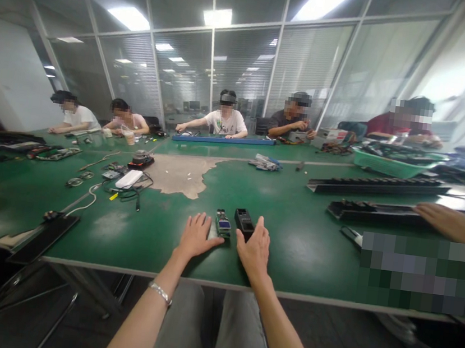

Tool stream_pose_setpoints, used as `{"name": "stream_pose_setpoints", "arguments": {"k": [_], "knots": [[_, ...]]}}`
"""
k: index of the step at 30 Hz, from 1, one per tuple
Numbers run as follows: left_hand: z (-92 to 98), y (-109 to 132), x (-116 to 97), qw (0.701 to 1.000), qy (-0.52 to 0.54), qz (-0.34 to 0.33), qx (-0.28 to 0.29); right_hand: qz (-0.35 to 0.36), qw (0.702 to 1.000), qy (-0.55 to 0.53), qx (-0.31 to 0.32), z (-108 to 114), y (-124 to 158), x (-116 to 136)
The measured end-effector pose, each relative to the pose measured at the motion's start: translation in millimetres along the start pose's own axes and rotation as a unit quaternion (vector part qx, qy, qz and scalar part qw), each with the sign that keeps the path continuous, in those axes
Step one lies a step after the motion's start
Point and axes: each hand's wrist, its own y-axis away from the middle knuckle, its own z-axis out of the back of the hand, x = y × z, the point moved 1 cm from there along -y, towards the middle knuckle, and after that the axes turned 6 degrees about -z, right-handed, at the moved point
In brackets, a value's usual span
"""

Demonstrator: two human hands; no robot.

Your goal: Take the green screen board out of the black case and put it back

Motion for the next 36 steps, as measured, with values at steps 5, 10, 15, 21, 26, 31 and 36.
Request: {"name": "stream_pose_setpoints", "arguments": {"k": [5,10,15,21,26,31,36], "knots": [[1.5,1.2,-0.6,1.0,-0.001,0.004,-0.004,0.005,1.0,0.0,0.015,-1.1,0.0,-2.9],[2.6,2.6,-1.1,1.0,0.003,0.009,-0.005,0.011,1.0,0.0,0.015,0.8,-0.1,0.2],[4.0,4.6,-0.2,1.0,0.014,0.007,-0.009,-0.009,1.0,-0.011,0.005,5.3,0.7,6.4],[5.2,6.0,1.9,1.0,0.027,0.0,-0.013,-0.044,0.998,-0.045,-0.012,16.2,0.6,17.2],[5.0,4.3,3.8,0.999,0.043,0.009,-0.005,-0.03,0.996,-0.077,-0.023,25.4,-2.4,35.6],[1.5,2.6,6.7,0.998,0.059,0.003,0.008,-0.018,0.997,-0.076,-0.014,27.7,-10.3,64.3],[-1.4,2.8,9.4,0.998,0.056,-0.005,-0.002,0.001,1.0,-0.026,0.013,15.0,-14.3,79.2]]}}
